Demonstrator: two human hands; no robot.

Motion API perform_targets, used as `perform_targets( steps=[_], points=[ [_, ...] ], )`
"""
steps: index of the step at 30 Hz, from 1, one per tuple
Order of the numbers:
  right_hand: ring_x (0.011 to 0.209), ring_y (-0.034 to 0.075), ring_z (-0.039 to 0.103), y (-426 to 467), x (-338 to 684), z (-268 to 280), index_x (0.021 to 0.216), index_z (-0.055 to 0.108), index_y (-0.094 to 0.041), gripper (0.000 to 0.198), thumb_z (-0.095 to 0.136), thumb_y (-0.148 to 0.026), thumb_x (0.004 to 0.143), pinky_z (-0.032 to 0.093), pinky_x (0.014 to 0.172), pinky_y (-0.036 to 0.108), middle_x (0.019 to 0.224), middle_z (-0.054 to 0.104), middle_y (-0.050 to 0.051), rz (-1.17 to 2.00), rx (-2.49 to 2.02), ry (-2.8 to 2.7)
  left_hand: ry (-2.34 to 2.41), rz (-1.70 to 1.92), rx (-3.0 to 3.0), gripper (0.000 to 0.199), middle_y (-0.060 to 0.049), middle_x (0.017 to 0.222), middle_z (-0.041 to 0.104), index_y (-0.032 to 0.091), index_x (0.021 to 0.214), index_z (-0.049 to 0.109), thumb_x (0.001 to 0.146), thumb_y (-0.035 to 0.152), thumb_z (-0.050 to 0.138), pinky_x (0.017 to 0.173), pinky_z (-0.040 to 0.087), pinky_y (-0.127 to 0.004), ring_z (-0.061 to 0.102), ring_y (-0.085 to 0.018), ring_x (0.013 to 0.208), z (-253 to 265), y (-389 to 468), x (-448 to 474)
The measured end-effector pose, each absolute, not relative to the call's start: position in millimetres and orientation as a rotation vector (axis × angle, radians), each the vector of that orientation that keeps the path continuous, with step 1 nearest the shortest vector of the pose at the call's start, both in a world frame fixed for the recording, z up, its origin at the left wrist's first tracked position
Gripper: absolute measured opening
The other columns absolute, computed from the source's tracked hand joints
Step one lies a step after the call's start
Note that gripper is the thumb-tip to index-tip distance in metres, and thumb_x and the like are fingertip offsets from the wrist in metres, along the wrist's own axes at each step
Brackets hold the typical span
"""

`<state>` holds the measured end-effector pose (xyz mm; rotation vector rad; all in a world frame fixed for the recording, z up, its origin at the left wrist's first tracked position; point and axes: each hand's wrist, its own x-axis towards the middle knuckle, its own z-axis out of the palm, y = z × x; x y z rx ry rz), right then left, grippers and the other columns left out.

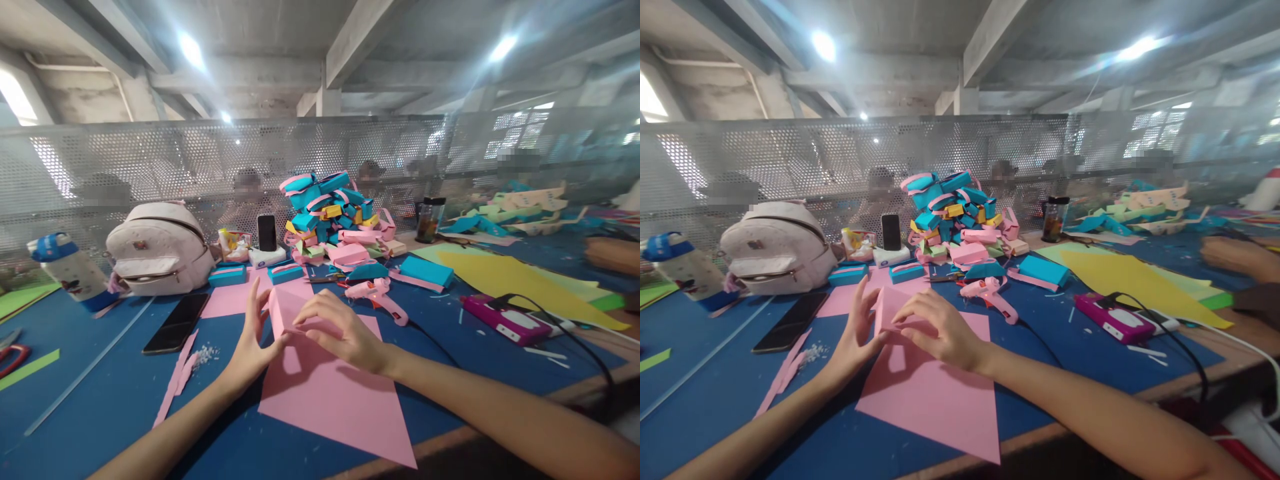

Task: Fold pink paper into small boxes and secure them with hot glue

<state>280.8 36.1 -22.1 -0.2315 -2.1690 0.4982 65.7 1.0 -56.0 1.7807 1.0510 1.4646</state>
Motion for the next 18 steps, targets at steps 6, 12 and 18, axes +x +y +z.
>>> perform_targets(
  steps=[6,12,18],
  points=[
    [0.091,0.022,0.055,38,280,-28,0.097,0.063,-0.022,0.017,0.069,-0.035,0.089,0.045,0.085,0.037,0.094,0.067,0.005,0.43,-0.296,-2.107,1.044,1.646,1.821,0.102,-0.01,0.149,0.034,0.037,0.154,0.006,0.078,0.041,0.074,0.118,0.024,-0.053,0.032,-0.034,0.142,-50,-4,71],
    [0.088,0.022,0.056,38,279,-32,0.092,0.064,-0.022,0.011,0.068,-0.031,0.09,0.043,0.084,0.038,0.089,0.067,0.004,0.407,-0.324,-2.047,1.06,1.721,1.913,0.104,-0.01,0.152,0.032,0.037,0.154,0.011,0.074,0.039,0.077,0.118,0.025,-0.053,0.031,-0.035,0.143,-49,-7,73],
    [0.087,0.021,0.057,37,280,-33,0.091,0.063,-0.022,0.008,0.068,-0.028,0.09,0.042,0.084,0.038,0.088,0.067,0.003,0.38,-0.303,-2.034,1.065,1.754,1.965,0.105,-0.009,0.155,0.028,0.038,0.154,0.01,0.074,0.037,0.078,0.119,0.025,-0.052,0.028,-0.035,0.144,-50,-11,76]
  ],
)
